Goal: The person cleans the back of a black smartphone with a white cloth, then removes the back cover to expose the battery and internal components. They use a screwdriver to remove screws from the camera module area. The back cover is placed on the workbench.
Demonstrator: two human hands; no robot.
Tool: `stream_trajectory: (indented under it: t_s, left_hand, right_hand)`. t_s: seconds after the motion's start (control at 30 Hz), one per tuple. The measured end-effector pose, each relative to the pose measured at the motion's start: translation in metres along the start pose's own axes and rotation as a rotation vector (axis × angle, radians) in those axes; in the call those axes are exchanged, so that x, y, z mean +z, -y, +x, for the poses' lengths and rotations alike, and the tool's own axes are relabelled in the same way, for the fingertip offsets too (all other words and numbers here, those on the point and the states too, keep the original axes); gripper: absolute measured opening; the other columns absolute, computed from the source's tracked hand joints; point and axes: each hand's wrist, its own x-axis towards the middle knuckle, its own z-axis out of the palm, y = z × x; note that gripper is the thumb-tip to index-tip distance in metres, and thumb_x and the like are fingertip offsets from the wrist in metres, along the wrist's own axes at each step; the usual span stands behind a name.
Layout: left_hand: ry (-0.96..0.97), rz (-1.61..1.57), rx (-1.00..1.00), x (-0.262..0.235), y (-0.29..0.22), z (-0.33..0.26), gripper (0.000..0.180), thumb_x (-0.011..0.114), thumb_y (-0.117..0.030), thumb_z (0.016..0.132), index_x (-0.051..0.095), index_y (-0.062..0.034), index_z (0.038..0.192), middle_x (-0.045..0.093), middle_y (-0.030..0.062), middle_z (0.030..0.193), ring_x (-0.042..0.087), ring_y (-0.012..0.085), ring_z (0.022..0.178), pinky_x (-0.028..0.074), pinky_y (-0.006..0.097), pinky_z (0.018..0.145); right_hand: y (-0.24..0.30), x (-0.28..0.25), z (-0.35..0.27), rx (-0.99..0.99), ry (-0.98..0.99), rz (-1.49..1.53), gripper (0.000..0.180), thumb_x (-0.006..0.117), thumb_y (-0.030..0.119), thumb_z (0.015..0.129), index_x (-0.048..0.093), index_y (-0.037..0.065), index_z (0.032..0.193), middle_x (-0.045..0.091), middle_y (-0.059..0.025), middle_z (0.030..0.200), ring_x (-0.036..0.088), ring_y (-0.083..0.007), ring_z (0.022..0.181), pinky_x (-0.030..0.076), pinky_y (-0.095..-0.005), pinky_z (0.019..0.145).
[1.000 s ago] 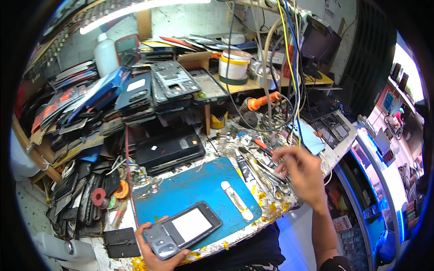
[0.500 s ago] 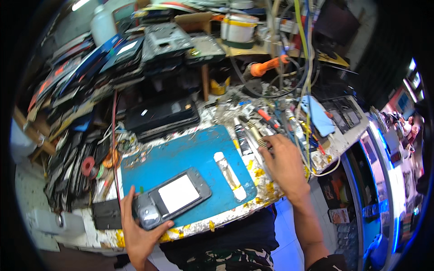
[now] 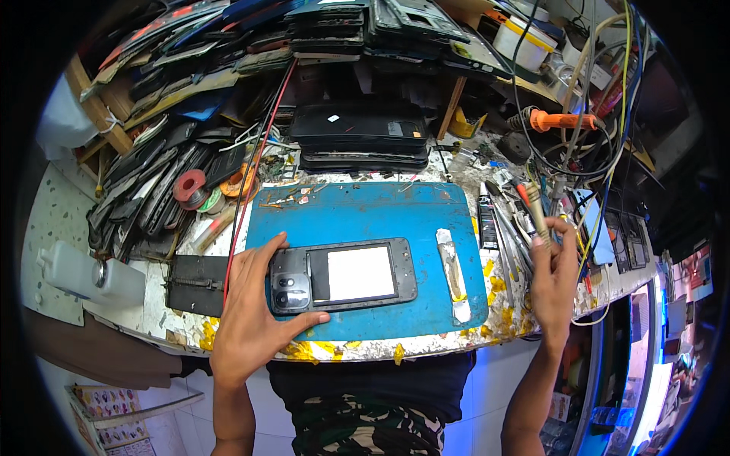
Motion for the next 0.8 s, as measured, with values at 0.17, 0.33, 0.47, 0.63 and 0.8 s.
stream_trajectory:
  t_s: [0.17, 0.33, 0.47, 0.63, 0.8]
  left_hand:
    - [-0.034, -0.038, 0.007, 0.005, 0.002, -0.001, 0.104, 0.098, -0.028, 0.058, 0.047, -0.0018, 0.145, 0.059, 0.017, 0.13, 0.053, 0.0332, 0.123, 0.046, 0.044, 0.104]
    - [-0.08, -0.029, 0.002, 0.009, 0.004, -0.001, 0.106, 0.099, -0.019, 0.051, 0.051, -0.0041, 0.144, 0.061, 0.0142, 0.136, 0.058, 0.0282, 0.124, 0.046, 0.039, 0.103]
    - [-0.072, -0.045, 0.06, 0.01, 0.003, -0.001, 0.101, 0.098, -0.027, 0.058, 0.05, -0.002, 0.143, 0.06, 0.0158, 0.129, 0.054, 0.0318, 0.121, 0.049, 0.043, 0.101]
    - [-0.057, -0.033, 0.069, 0.011, -0.003, 0.001, 0.101, 0.098, -0.027, 0.058, 0.05, -0.0023, 0.144, 0.06, 0.0163, 0.129, 0.054, 0.0325, 0.121, 0.049, 0.043, 0.101]
    - [-0.069, -0.051, 0.082, 0.017, -0.009, 0.005, 0.107, 0.099, -0.024, 0.052, 0.051, -0.0033, 0.144, 0.063, 0.0145, 0.133, 0.059, 0.028, 0.12, 0.047, 0.038, 0.098]
  right_hand:
    - [0.029, 0.025, -0.035, -0.105, 0.265, -0.314, 0.047, 0.08, 0.035, 0.086, 0.063, 0.006, 0.118, 0.058, -0.0087, 0.062, 0.054, -0.0192, 0.05, 0.044, -0.0358, 0.05]
    - [0.032, 0.039, -0.042, -0.005, 0.261, -0.308, 0.044, 0.084, 0.031, 0.082, 0.066, 0.006, 0.115, 0.064, -0.0121, 0.066, 0.053, -0.0153, 0.052, 0.044, -0.0318, 0.051]
    - [0.023, 0.031, -0.032, -0.018, 0.209, -0.372, 0.037, 0.079, 0.029, 0.087, 0.068, 0.004, 0.112, 0.065, -0.0124, 0.067, 0.056, -0.0158, 0.053, 0.045, -0.0337, 0.052]
    - [0.009, 0.025, -0.021, 0.098, 0.057, -0.495, 0.039, 0.073, 0.038, 0.089, 0.066, 0.006, 0.11, 0.067, -0.0185, 0.066, 0.068, -0.0369, 0.061, 0.05, -0.0477, 0.06]
    - [0.004, 0.018, -0.021, -0.039, -0.124, -0.115, 0.032, 0.06, 0.026, 0.102, 0.062, 0.0, 0.121, 0.068, -0.0091, 0.094, 0.064, -0.0203, 0.07, 0.05, -0.0361, 0.06]
